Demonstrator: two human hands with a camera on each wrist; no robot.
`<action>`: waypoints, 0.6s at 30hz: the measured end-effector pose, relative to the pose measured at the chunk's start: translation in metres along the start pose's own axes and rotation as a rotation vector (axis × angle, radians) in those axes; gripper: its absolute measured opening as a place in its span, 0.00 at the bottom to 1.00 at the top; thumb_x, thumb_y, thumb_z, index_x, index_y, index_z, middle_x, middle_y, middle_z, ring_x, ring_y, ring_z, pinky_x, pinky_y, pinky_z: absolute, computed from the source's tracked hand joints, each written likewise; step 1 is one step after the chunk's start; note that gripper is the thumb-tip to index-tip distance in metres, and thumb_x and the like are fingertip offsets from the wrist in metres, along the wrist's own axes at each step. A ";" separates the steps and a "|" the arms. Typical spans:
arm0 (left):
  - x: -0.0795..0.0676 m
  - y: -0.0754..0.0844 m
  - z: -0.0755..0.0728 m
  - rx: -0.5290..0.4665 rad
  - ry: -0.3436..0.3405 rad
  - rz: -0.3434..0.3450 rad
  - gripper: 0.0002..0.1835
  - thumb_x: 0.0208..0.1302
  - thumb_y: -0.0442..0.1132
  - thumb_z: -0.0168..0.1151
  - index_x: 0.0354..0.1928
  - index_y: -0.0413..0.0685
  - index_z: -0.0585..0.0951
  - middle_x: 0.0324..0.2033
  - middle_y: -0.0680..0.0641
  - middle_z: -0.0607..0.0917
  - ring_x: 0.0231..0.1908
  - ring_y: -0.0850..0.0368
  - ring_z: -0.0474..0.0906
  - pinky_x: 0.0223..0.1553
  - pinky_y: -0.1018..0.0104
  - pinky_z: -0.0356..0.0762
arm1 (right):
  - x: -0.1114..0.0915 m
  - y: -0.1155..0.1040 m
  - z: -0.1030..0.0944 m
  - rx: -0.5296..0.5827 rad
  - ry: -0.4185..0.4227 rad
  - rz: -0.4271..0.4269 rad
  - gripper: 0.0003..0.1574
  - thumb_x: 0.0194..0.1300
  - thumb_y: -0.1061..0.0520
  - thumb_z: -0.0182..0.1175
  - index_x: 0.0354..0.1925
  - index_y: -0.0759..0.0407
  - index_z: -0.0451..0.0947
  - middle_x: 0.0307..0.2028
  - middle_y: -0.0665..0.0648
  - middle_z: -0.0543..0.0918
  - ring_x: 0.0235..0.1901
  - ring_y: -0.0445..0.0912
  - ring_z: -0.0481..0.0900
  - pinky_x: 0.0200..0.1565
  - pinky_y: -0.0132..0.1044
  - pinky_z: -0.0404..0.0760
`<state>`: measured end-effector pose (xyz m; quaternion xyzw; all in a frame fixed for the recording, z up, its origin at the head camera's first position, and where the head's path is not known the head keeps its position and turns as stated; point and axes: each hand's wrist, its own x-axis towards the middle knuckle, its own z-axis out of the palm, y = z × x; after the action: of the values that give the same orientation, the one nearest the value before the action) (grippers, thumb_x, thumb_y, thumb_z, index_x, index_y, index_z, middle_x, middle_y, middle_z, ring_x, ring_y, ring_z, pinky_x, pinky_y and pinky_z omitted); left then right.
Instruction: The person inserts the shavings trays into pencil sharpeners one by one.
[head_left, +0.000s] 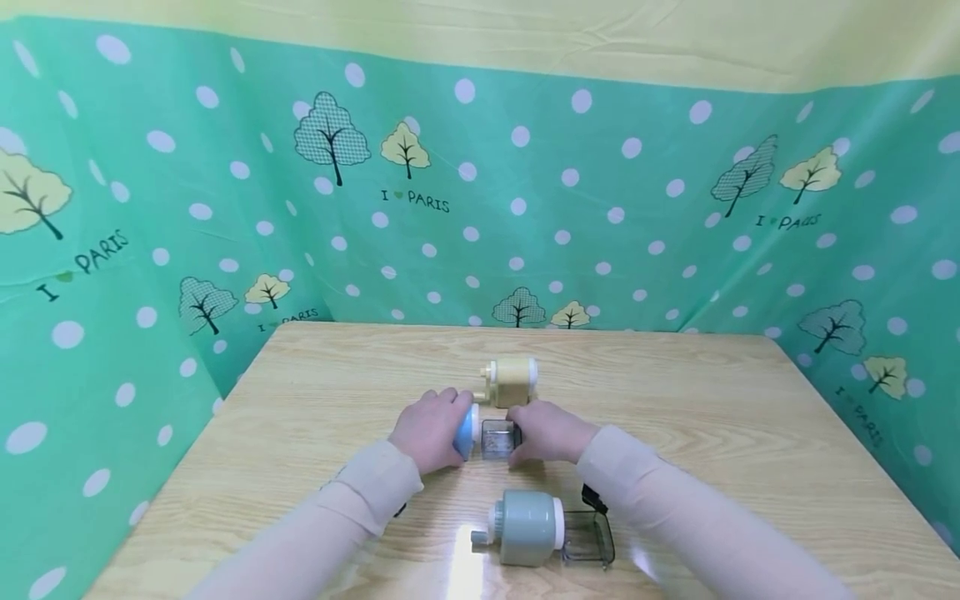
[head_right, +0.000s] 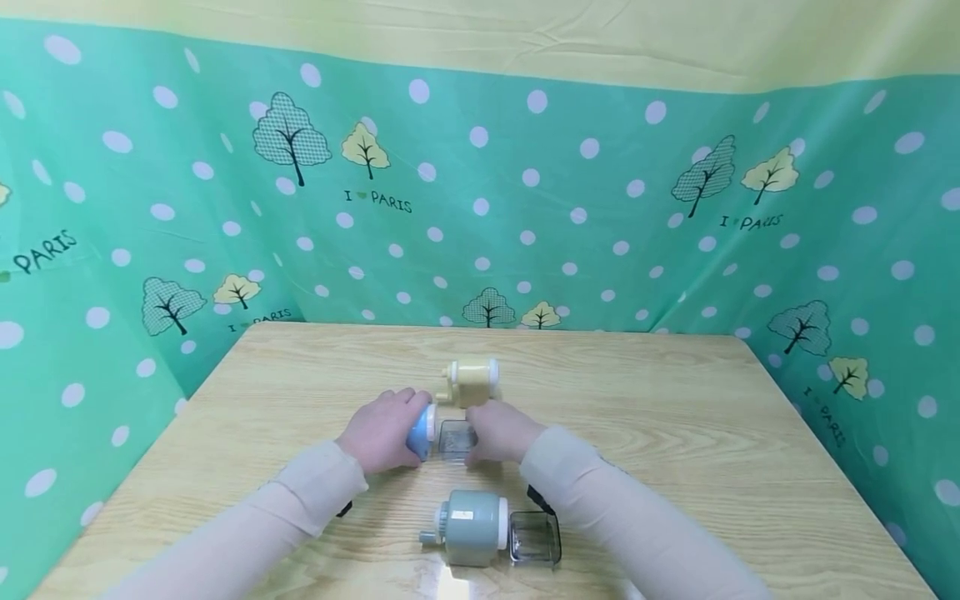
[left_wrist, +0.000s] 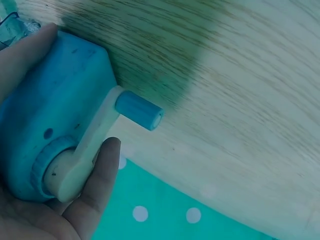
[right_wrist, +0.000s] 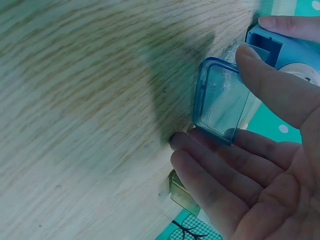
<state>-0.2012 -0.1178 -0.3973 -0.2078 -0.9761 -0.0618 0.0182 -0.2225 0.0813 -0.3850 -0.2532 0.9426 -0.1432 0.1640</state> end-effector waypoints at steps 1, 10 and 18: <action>0.000 0.000 0.000 0.007 -0.002 0.000 0.39 0.36 0.48 0.85 0.51 0.50 0.73 0.42 0.47 0.82 0.38 0.50 0.77 0.35 0.56 0.83 | 0.000 0.000 0.000 0.003 0.000 0.000 0.36 0.48 0.51 0.78 0.52 0.65 0.78 0.41 0.58 0.86 0.41 0.49 0.84 0.49 0.44 0.83; -0.002 0.000 0.000 0.013 -0.013 -0.012 0.38 0.38 0.52 0.84 0.50 0.50 0.73 0.42 0.47 0.81 0.38 0.51 0.77 0.35 0.58 0.82 | 0.000 0.002 0.000 0.057 -0.003 0.008 0.38 0.48 0.51 0.78 0.54 0.65 0.77 0.44 0.58 0.85 0.42 0.48 0.82 0.51 0.44 0.82; 0.000 0.001 0.000 0.024 -0.002 -0.020 0.37 0.39 0.52 0.83 0.50 0.51 0.73 0.41 0.48 0.82 0.38 0.52 0.77 0.36 0.58 0.82 | 0.000 0.003 -0.001 0.070 0.003 -0.014 0.38 0.48 0.51 0.78 0.54 0.65 0.77 0.43 0.58 0.85 0.41 0.47 0.82 0.48 0.44 0.82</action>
<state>-0.2007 -0.1174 -0.3970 -0.1978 -0.9788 -0.0499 0.0193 -0.2241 0.0846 -0.3851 -0.2535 0.9355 -0.1778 0.1702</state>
